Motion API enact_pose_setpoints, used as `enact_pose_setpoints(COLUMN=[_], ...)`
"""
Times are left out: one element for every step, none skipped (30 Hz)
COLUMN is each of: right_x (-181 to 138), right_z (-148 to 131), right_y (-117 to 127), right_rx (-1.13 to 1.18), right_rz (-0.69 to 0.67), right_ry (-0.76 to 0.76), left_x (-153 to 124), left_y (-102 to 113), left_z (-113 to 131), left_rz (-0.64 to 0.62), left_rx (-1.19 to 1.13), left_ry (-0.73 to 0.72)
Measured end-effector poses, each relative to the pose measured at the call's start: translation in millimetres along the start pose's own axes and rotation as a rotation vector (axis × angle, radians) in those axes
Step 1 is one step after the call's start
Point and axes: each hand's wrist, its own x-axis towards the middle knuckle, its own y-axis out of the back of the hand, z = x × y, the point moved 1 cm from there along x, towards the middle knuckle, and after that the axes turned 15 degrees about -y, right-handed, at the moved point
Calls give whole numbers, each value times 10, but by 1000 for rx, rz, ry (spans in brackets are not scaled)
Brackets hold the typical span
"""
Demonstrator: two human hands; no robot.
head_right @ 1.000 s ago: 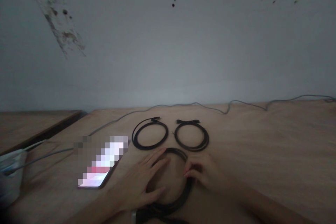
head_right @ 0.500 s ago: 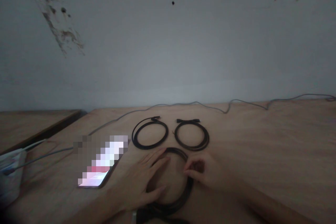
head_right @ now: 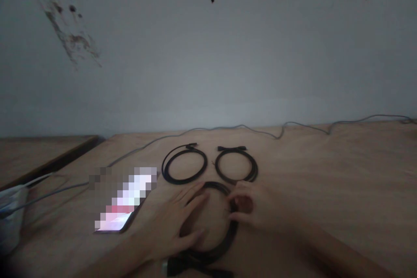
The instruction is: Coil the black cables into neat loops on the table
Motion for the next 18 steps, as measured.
enact_pose_setpoints(right_x=[4,8,12,16,19,21,22,21,20,18,15,12,8,5,1,-4,-10,-16], right_z=[8,14,16,14,8,-2,-13,-24,-33,-37,-38,-36,-31,-26,-23,-23,-25,-28], right_y=[-18,-39,-59,-76,-89,-97,-102,-103,-103,-102,-99,-97,-94,-90,-86,-81,-74,-66], right_rx=[-2,6,16,21,22,26,31,30,27,29,43,70,112,156,186,188,172,151], right_rz=[-15,-35,-54,-68,-75,-82,-87,-91,-94,-91,-85,-84,-88,-96,-104,-106,-95,-74], right_ry=[-53,-86,-101,-103,-101,-98,-98,-98,-101,-107,-116,-125,-137,-150,-154,-147,-131,-115], left_x=[-2,-2,-1,3,8,13,17,19,20,19,16,11,7,3,0,-1,0,2], left_y=[-1,-1,1,4,8,13,17,19,20,18,15,11,6,3,1,1,4,10], left_z=[-4,-5,-3,1,8,16,23,27,29,27,21,14,6,0,-4,-4,0,7], left_rz=[8,18,24,26,24,20,15,12,13,18,22,25,27,24,17,8,-4,-14], left_rx=[0,0,0,0,0,1,1,0,-3,-5,-7,-7,-4,2,10,18,24,28], left_ry=[-2,-6,-11,-14,-13,-11,-7,-3,-1,-1,-5,-8,-10,-11,-10,-6,-1,5])
